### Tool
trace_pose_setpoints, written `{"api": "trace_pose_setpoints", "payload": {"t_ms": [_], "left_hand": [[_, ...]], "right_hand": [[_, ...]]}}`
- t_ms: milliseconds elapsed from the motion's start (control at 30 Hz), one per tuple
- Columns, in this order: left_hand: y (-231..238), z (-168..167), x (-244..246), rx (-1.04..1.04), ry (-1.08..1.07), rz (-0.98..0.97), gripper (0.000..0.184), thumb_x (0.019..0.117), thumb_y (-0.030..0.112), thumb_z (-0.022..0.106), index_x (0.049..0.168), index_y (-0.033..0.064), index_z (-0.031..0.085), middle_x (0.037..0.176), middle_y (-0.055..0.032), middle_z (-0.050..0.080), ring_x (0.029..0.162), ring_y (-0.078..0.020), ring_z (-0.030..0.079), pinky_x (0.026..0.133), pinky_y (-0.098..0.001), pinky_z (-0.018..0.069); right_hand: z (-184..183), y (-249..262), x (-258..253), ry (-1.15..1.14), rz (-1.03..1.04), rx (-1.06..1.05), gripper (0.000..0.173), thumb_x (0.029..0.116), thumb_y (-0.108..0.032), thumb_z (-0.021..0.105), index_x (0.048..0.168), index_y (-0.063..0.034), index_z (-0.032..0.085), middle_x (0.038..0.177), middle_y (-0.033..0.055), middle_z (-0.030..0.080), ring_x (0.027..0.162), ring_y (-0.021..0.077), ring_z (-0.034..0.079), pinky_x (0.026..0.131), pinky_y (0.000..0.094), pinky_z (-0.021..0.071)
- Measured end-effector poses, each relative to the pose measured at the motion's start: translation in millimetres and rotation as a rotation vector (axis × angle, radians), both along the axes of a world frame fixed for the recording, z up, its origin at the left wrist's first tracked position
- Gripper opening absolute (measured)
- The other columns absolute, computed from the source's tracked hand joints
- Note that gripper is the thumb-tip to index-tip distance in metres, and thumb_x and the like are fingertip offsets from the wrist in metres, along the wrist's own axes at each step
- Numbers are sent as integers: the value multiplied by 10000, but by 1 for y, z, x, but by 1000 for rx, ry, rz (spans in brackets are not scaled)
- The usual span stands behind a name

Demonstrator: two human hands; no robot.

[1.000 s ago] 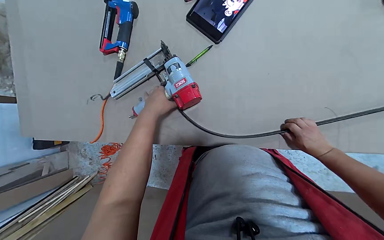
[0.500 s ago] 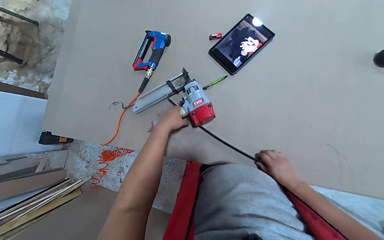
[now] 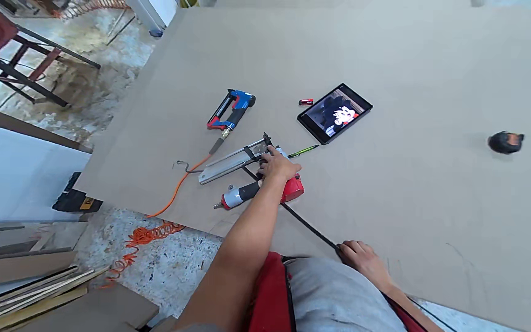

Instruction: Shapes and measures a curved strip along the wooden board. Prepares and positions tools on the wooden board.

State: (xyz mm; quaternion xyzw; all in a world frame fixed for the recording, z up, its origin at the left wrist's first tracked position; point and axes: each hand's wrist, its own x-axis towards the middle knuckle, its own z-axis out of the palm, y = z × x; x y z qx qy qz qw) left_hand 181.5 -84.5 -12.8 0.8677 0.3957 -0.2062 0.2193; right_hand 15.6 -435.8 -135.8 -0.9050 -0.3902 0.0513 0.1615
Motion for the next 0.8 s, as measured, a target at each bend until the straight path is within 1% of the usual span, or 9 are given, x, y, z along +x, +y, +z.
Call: {"api": "trace_pose_setpoints", "payload": {"t_ms": [100,267,367,433,500,567,667,733,800], "left_hand": [[-4,0,-10,2,34,-148,1326,683,557,863,1664,169,60,1631,-340,198,1346,-549,451,1041,-692,427],[-14,-9,-28,0,19,-460,1223,688,553,845,1661,285,153,1651,-258,244,1364,-491,453,1072,-653,414],[-14,-15,-31,-22,-31,-515,1183,711,583,822,1659,310,168,1660,-211,263,1381,-439,457,1110,-617,395],[-15,-14,-29,-29,-37,-473,1202,715,591,814,1664,263,154,1623,-216,335,1366,-419,482,1125,-611,382],[-20,-7,-22,-26,-5,-362,1299,691,650,821,1663,158,114,1524,-273,440,1324,-437,522,1111,-657,377],[-24,0,-8,-43,57,-259,1391,660,717,835,1654,94,87,1490,-321,449,1338,-466,506,1093,-715,361],[-26,-1,12,-38,114,-181,1372,624,621,888,1625,33,155,1433,-312,510,1308,-447,539,1085,-713,365],[-24,-2,16,-38,131,-177,1363,601,546,907,1610,7,166,1393,-308,542,1272,-441,567,1045,-694,415],[-14,-1,10,-59,98,-194,1362,601,542,900,1616,20,157,1369,-309,560,1227,-456,588,995,-698,450]], "right_hand": [[-2,3,-1,-28,-29,-11,222,1036,-321,554,1125,-197,715,1070,47,724,997,248,704,809,421,593],[1,8,4,-18,9,23,237,1050,-319,536,1129,-177,708,1088,42,728,1005,236,706,815,408,595],[3,8,6,17,22,44,241,1056,-316,531,1141,-177,709,1106,39,730,1025,228,703,842,401,593],[3,7,5,11,23,44,240,1057,-323,533,1147,-186,710,1100,29,731,1026,220,702,842,395,593],[2,6,3,-8,17,44,236,1055,-327,537,1140,-194,713,1086,24,734,1011,220,705,824,398,592],[1,7,1,-20,18,37,237,1055,-323,533,1139,-195,713,1072,25,734,1000,225,707,808,406,592],[2,7,1,-29,23,29,223,1051,-300,538,1127,-181,711,1061,34,735,986,236,712,786,412,593],[5,0,0,5,-22,16,209,1038,-271,554,1125,-173,715,1078,45,735,998,251,714,785,420,604],[16,-15,-2,61,-112,-9,212,1024,-249,564,1122,-157,728,1094,70,738,1017,279,716,799,448,613]]}}
